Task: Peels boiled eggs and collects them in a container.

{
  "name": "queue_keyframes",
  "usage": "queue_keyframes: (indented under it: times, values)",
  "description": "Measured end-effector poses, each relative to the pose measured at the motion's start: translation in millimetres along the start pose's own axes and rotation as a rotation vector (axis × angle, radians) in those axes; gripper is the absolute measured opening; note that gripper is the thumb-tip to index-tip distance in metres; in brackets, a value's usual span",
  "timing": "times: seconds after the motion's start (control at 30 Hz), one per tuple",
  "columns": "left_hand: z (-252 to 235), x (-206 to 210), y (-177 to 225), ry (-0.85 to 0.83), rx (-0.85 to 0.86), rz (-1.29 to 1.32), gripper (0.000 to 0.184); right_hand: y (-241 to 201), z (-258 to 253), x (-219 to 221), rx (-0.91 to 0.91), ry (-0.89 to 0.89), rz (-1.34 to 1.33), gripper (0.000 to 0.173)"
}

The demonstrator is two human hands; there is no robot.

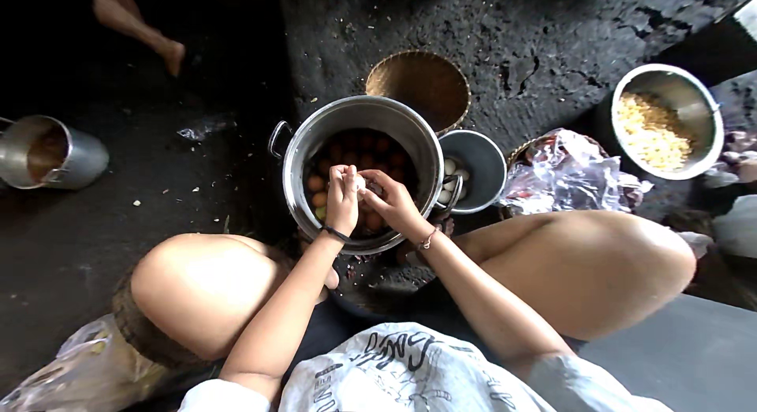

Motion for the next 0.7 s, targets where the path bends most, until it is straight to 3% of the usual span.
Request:
queue_keyframes:
  times: [0.3,0.43,0.57,0.7]
  values:
    - [3,-1,-3,0.017,-0.010,-0.092,0.043,-2,-1,2,-0.099,0.047,0.173,0.037]
    - [5,-1,1,-0.045,-0.127,-0.026,0.058,0,0,-1,-0.035,0.047,0.102,0.033]
    - [-1,0,-5,-0.054,-0.201,0.050,0.048,3,-3,0,-0.023,0.037,0.084,0.036]
    - [-2,-3,-12,-0.042,-0.281,0.067,0.057,4,-4,0,0.001,0.021,0.066,0.031]
Point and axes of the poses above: each hand's wrist, its own z-axis away from the middle knuckle, its own x-axis out of the palm, y = z × x, the point moved 5 cm from there along -z, towards the middle knuckle, and after that the axes turned 4 degrees about -z, right-handed, at the moved point
